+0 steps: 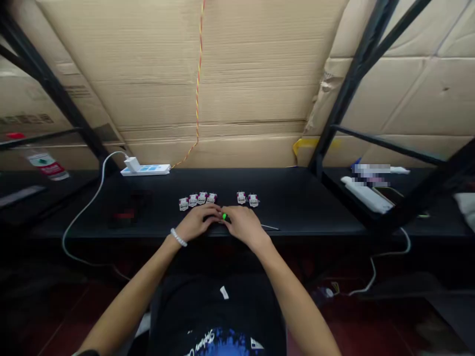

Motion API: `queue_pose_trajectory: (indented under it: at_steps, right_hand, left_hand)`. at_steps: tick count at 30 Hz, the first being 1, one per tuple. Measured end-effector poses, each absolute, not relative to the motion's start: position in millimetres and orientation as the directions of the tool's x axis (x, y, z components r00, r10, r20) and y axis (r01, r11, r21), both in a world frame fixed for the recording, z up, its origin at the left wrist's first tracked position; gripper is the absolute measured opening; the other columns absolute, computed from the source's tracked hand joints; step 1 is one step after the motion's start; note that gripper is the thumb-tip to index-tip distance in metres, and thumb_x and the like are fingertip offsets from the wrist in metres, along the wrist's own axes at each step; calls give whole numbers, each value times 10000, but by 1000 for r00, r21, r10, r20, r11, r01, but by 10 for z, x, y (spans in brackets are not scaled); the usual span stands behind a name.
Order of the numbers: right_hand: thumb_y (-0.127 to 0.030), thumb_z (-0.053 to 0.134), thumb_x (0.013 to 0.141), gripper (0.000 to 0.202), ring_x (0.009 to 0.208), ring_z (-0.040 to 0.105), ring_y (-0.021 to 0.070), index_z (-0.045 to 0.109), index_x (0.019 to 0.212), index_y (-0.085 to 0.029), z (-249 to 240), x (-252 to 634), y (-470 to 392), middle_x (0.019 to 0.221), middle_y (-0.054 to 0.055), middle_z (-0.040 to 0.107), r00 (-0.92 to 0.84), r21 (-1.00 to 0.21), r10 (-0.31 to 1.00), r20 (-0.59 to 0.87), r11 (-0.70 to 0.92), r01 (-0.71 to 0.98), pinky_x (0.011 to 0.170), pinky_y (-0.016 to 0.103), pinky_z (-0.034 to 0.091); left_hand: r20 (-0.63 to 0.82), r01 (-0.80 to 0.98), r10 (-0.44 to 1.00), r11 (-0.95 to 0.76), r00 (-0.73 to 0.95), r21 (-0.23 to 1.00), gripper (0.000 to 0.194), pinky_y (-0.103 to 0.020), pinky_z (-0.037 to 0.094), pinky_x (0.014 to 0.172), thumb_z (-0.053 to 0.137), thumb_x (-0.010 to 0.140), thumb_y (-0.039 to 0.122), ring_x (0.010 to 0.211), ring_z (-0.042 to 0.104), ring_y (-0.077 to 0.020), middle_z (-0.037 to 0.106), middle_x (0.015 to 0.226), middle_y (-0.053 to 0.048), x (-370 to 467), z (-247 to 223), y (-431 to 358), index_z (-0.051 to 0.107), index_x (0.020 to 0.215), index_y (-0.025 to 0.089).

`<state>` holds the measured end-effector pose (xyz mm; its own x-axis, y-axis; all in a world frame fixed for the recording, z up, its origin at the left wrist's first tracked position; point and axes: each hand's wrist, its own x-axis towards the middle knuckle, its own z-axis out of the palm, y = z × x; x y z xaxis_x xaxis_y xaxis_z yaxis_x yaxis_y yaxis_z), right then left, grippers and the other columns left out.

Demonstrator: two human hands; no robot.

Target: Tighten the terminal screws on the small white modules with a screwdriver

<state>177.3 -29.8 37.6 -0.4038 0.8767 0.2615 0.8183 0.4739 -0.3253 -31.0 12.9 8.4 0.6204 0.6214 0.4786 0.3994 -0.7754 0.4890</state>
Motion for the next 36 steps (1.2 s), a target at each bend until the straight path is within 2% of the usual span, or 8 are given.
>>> queue_pose_trajectory:
  at_steps: [6,8,11,16,22,31,34,36]
  right_hand:
    - [-174,603,978,115,968,701,244,679,1064,-179,540,1874,-388,1054,102,737,-400,-383,854,332,509,771,862,342,522]
    - [-116,574,939,248,1027,678,251,646,1172,-161,665,1993,-468,1119,120,696,-393,-429,804,446,577,694,931,379,537]
    - [-158,511,1006,399,1164,643,241,555,1401,-201,810,2181,-561,1260,122,626,-342,-505,728,595,669,545,1061,419,524]
    - [-349,641,1021,353,964,726,199,586,1352,-238,764,2233,-491,1096,70,651,-75,-667,702,708,700,256,842,345,639]
    - [-369,736,967,341,1023,764,200,635,1267,-241,625,2111,-349,1113,60,670,-57,-741,754,655,655,149,830,311,665]
    - [-313,699,964,280,947,743,191,618,1219,-233,716,2216,-417,1035,44,674,19,-694,710,704,681,233,815,313,622]
    - [-254,604,970,157,759,657,151,641,1117,-214,754,2271,-456,921,18,660,-48,-649,726,685,640,411,713,275,542]
    - [-224,610,937,77,633,582,137,665,988,-206,759,2249,-470,774,-7,648,-165,-599,800,577,551,581,637,260,465]
  left_hand:
    - [461,435,594,-801,659,411,180,-376,586,994,573,1022,167,1066,730,-229,757,1143,-93,-311,98,101,735,948,191]
    - [465,445,588,-807,662,388,173,-368,590,979,560,1030,170,1068,727,-231,754,1131,-98,-305,93,81,712,948,188]
    - [470,458,584,-812,662,363,169,-367,589,986,532,1045,172,1106,721,-235,746,1162,-104,-299,74,41,688,982,190]
    - [474,485,608,-794,637,366,136,-372,593,1001,532,1044,181,1119,727,-243,729,1237,-112,-305,29,-5,664,1015,197]
    - [459,483,625,-780,631,398,109,-381,589,1008,558,1024,164,1122,723,-247,729,1231,-107,-316,22,0,653,1057,204]
    - [467,493,638,-770,613,405,193,-388,571,1062,576,1045,236,1178,708,-254,708,1280,-113,-263,38,-24,691,1197,210]
    - [476,491,645,-764,597,419,236,-392,577,1053,602,1032,223,1168,713,-257,718,1272,-113,-256,13,-16,668,1258,208]
    - [476,489,653,-757,590,433,273,-400,580,1051,619,1022,216,1174,713,-261,724,1275,-111,-258,-1,-11,645,1293,206]
